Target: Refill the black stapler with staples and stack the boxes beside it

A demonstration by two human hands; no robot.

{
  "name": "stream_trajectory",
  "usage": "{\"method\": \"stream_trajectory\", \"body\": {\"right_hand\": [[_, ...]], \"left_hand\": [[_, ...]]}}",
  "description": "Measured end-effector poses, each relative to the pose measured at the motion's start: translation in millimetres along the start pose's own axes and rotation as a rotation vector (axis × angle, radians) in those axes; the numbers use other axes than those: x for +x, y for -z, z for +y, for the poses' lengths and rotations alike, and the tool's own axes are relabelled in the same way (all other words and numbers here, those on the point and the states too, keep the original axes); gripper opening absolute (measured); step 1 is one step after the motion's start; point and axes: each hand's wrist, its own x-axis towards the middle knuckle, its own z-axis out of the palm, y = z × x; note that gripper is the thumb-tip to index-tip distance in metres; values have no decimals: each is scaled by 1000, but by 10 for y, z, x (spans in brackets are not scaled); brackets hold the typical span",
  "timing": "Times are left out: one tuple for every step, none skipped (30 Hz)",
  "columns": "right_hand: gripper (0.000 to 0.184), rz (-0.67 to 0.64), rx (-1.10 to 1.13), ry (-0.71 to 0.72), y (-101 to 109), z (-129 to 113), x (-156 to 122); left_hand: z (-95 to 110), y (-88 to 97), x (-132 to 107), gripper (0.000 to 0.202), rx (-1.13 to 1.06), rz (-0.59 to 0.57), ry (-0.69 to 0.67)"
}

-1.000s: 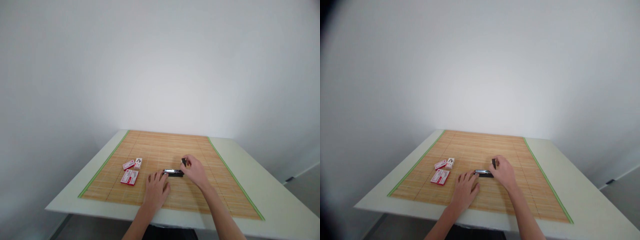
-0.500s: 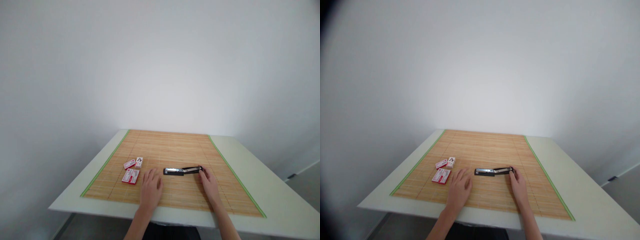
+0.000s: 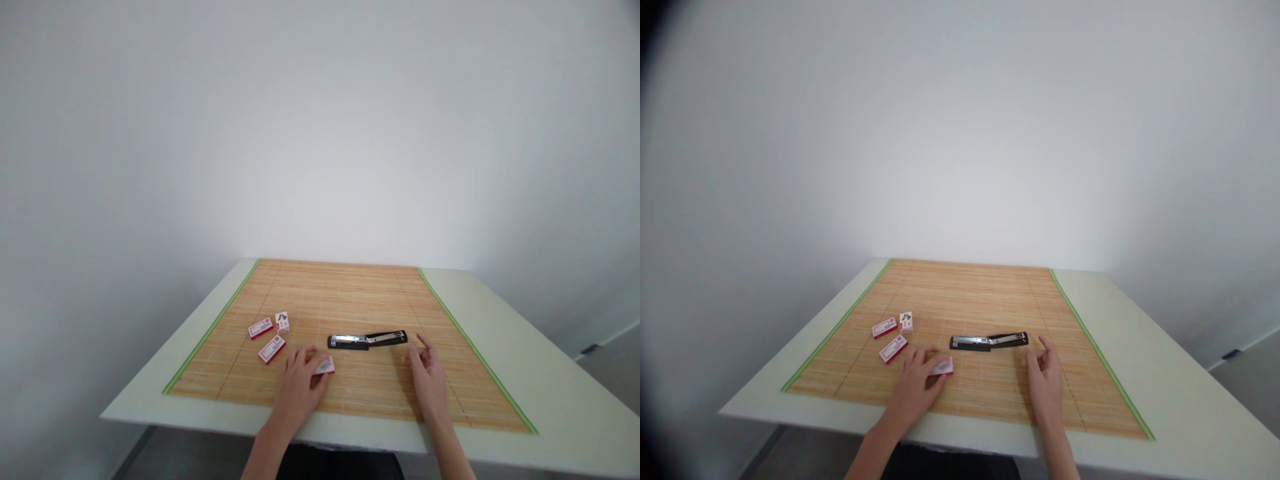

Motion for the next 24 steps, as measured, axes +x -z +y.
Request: {"method": "stream_trajectory", "body": {"right_hand": [[72, 14, -1, -19, 6, 15, -56], [75, 32, -3, -35, 12, 20, -117], [77, 48, -4, -50, 17, 16, -182], [78, 40, -6, -65, 21, 0, -247], [74, 1, -6, -86, 25, -26, -308], [69, -71, -2, -118, 26, -63, -364], [62, -173, 9, -161, 23, -109, -412], [56, -294, 31, -215, 16, -162, -452], [53, -420, 65, -275, 3, -222, -484], [52, -531, 109, -335, -16, -287, -510], [53, -619, 155, -389, -39, -354, -530], [54, -690, 199, -433, -65, -420, -546], [54, -742, 234, -469, -90, -483, -559], [54, -777, 259, -500, -110, -540, -569], [54, -802, 278, -526, -124, -587, -574], [54, -829, 296, -552, -127, -621, -573], [54, -864, 314, -579, -121, -641, -562], [54, -900, 327, -604, -105, -644, -542], [54, -935, 331, -621, -82, -632, -510], [54, -954, 322, -623, -57, -606, -468], [54, -944, 293, -610, -33, -571, -419], [54, -904, 245, -573, -17, -533, -368], [53, -844, 184, -510, -12, -497, -322], [51, -784, 116, -423, -22, -469, -284]], "left_hand": [[102, -59, 33, 37, -58, -60, -42], [190, -110, 66, 40, -104, -106, -82], [258, -150, 96, 43, -139, -134, -115], [301, -180, 122, 48, -163, -147, -137], [318, -197, 143, 55, -178, -148, -141], [310, -203, 159, 60, -185, -138, -126], [283, -198, 169, 63, -187, -127, -100], [244, -184, 175, 63, -185, -122, -75], [203, -165, 177, 58, -181, -123, -55], [166, -142, 178, 52, -177, -131, -46], [140, -119, 178, 46, -174, -141, -47], [125, -99, 178, 41, -172, -152, -54], [123, -83, 180, 37, -171, -157, -61], [129, -73, 183, 35, -171, -155, -65], [140, -68, 188, 34, -173, -154, -66], [152, -68, 194, 33, -176, -154, -66], [162, -72, 199, 32, -181, -154, -65], [166, -79, 204, 32, -188, -157, -63], [165, -87, 207, 32, -195, -161, -63], [158, -95, 209, 33, -204, -165, -64], [146, -102, 209, 34, -212, -166, -64], [129, -107, 207, 38, -220, -166, -63], [109, -110, 203, 43, -230, -161, -59], [85, -109, 199, 48, -241, -155, -52]]}}
